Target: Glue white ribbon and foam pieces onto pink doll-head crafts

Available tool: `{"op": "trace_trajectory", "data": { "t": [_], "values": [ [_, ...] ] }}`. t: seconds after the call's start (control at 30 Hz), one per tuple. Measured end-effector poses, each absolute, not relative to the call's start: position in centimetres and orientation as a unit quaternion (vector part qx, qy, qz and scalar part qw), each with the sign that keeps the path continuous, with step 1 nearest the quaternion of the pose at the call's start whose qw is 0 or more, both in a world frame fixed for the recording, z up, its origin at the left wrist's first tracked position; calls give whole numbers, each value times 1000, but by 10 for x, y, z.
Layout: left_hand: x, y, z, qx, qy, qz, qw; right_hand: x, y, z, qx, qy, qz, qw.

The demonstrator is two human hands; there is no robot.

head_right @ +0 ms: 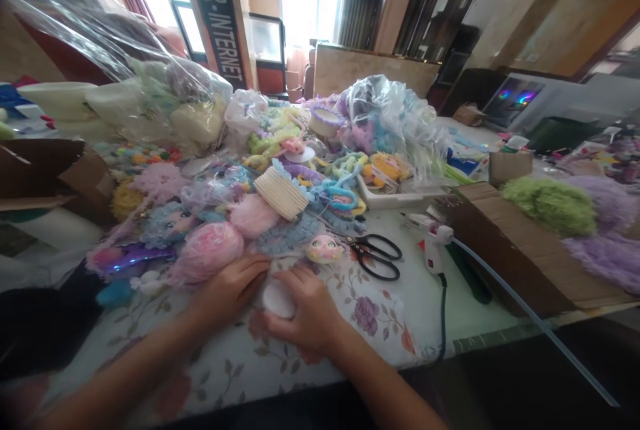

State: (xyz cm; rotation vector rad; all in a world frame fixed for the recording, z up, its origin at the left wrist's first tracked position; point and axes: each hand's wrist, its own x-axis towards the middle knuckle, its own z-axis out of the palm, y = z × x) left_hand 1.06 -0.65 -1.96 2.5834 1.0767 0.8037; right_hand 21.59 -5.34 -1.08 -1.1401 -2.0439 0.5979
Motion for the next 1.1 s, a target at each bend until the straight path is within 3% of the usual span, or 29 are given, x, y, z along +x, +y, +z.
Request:
{"op": "trace_trajectory", "data": {
  "t": [0.23, 0.47, 0.57, 0.67, 0.73, 0.93, 1.03, 1.1],
  "values": [
    [7, 14, -21, 868, 399, 278, 97, 223, -53, -19, -507, -693, 311, 407],
    [9, 13, 2, 843, 413, 333, 91, 232, -39, -12, -506, -715, 107, 471],
    [13, 11, 7, 860, 378, 342, 35, 249, -24, -10, -561, -703, 30, 435],
    [17, 17, 9, 894, 353, 272, -54, 259, -8, -13, -587, -723, 79, 356],
    [20, 25, 9, 901, 363, 213, -102, 264, -1, -13, -581, -721, 134, 354],
    [16, 38, 19, 866, 448, 169, -144, 297, 10, 15, -582, -476, 319, 577],
    [10, 41, 29, 850, 482, 154, -146, 309, 11, 32, -555, -440, 285, 646],
    [4, 47, 35, 841, 500, 143, -149, 306, 11, 35, -555, -487, 245, 629]
  ]
}}
